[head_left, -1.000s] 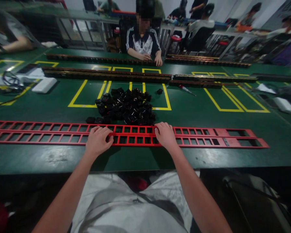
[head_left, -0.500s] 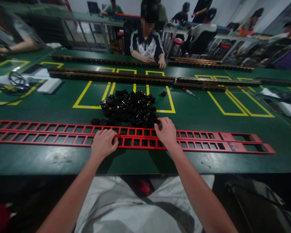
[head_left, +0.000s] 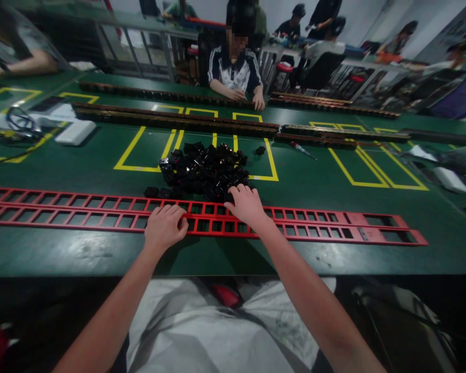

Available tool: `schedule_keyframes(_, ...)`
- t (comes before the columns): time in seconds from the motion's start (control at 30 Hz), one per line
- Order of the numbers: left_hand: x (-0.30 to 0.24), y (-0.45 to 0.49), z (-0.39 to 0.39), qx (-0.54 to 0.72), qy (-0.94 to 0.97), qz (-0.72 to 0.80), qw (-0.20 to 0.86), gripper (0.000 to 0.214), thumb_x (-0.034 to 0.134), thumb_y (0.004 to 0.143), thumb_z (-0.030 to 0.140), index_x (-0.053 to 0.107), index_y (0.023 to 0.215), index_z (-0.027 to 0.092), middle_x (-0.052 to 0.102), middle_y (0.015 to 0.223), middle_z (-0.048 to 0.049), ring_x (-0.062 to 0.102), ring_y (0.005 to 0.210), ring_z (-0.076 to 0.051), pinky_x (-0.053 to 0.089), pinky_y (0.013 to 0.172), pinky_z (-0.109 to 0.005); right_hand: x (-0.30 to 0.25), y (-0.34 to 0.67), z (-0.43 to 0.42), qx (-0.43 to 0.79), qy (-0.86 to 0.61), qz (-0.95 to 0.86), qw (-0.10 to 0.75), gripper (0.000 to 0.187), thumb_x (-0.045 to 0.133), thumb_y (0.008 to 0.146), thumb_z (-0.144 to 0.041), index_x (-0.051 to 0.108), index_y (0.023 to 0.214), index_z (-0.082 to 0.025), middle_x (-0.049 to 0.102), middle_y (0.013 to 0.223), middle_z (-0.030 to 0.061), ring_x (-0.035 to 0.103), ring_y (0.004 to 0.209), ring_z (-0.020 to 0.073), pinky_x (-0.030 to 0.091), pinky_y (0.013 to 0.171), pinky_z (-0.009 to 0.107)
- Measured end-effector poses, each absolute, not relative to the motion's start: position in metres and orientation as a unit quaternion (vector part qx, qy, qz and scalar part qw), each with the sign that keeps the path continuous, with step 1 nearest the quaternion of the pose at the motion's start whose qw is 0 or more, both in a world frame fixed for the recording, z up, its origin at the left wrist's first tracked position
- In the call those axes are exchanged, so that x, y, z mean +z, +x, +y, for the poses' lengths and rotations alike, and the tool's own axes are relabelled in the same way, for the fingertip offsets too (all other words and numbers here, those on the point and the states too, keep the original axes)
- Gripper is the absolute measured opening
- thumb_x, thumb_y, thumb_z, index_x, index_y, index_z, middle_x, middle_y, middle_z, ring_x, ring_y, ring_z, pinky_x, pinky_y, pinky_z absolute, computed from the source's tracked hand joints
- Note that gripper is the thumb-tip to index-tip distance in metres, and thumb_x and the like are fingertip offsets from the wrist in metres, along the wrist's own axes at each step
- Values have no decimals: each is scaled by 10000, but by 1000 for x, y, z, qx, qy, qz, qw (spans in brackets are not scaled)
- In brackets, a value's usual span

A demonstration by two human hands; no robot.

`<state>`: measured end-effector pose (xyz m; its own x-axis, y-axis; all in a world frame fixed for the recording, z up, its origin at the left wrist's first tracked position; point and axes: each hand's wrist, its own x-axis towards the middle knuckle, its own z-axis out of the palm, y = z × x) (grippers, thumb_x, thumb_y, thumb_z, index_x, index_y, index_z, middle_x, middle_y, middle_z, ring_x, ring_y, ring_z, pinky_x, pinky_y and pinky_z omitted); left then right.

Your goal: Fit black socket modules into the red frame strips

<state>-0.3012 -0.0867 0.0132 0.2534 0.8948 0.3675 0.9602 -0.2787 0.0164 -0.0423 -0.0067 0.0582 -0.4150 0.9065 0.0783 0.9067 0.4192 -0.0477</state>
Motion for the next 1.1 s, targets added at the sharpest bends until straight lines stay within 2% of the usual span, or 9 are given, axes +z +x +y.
schedule_keyframes(0.17, 12, -301, -87, -159, -782, -595, 99, 155, 520, 891, 247, 665, 911, 196, 708, 909, -60, 630, 886, -257, 406, 772, -415, 68, -43, 8, 19, -483, -875, -2, 333, 644, 949, -376, 613, 1195, -154, 691, 1169, 131, 651, 1066, 278, 447, 885, 375)
schedule_keyframes(0.33, 12, -301, -87, -155, -781, -598, 86, 169, 515, 890, 243, 673, 928, 196, 713, 918, -74, 634, 904, -265, 411, 781, -425, 62, -44, 13, 12, -479, -878, 19, 342, 534, 1006, -360, 605, 1243, -124, 719, 1111, 157, 680, 1004, 280, 472, 898, 393)
schedule_keyframes(0.47, 15, -303, -85, -148, -783, -600, 66, 184, 512, 899, 258, 677, 956, 202, 719, 953, -75, 638, 924, -267, 412, 792, -426, 58, -21, 13, 51, -514, -827, 221, 419, 418, 1041, -335, 518, 1414, -171, 684, 1248, 148, 685, 1007, 259, 511, 870, 382)
schedule_keyframes(0.57, 18, -306, -82, -136, -793, -593, 31, 184, 531, 926, 323, 674, 947, 210, 715, 967, -68, 644, 935, -259, 425, 819, -420, 56, 7, 2, 111, -540, -739, 387, 449, 379, 1043, -383, 515, 1420, -180, 708, 1084, 108, 689, 882, 212, 538, 789, 342)
schedule_keyframes(0.67, 21, -312, -86, -168, -799, -578, 2, 247, 534, 961, 378, 658, 1078, 199, 687, 1134, -93, 639, 1057, -255, 451, 882, -399, 46, 33, -27, 160, -568, -657, 469, 485, 369, 1046, -462, 513, 1409, -173, 678, 910, 48, 614, 608, 146, 513, 610, 296)
schedule_keyframes(0.77, 19, -321, -102, -211, -771, -600, 46, 303, 546, 968, 384, 630, 1182, 186, 628, 1278, -132, 591, 1172, -291, 450, 960, -424, 29, 49, -65, 173, -595, -608, 496, 505, 385, 1045, -497, 531, 1392, -160, 656, 814, 24, 575, 527, 138, 499, 557, 295)
schedule_keyframes(0.83, 15, -326, -116, -204, -762, -610, 79, 278, 573, 962, 404, 649, 1128, 195, 642, 1247, -131, 591, 1145, -312, 441, 972, -462, 17, 54, -88, 157, -613, -601, 489, 493, 375, 1053, -486, 542, 1388, -166, 692, 940, 68, 609, 570, 145, 531, 599, 316)
schedule_keyframes(1.0, 4, -325, -135, -189, -772, -597, 110, 178, 623, 953, 369, 687, 941, 204, 614, 1310, -139, 563, 1201, -324, 439, 992, -484, 2, 56, -115, 21, -596, -641, 484, 437, 367, 1053, -431, 617, 1297, -168, 700, 1182, 151, 685, 1076, 266, 556, 922, 432)
schedule_keyframes(1.1, 3, -320, -135, -182, -773, -598, 109, 143, 627, 955, 320, 689, 893, 207, 624, 1289, -133, 557, 1187, -323, 448, 976, -489, 1, 52, -117, 5, -584, -649, 488, 422, 355, 1059, -398, 603, 1320, -178, 705, 1175, 146, 684, 1087, 260, 558, 920, 425)
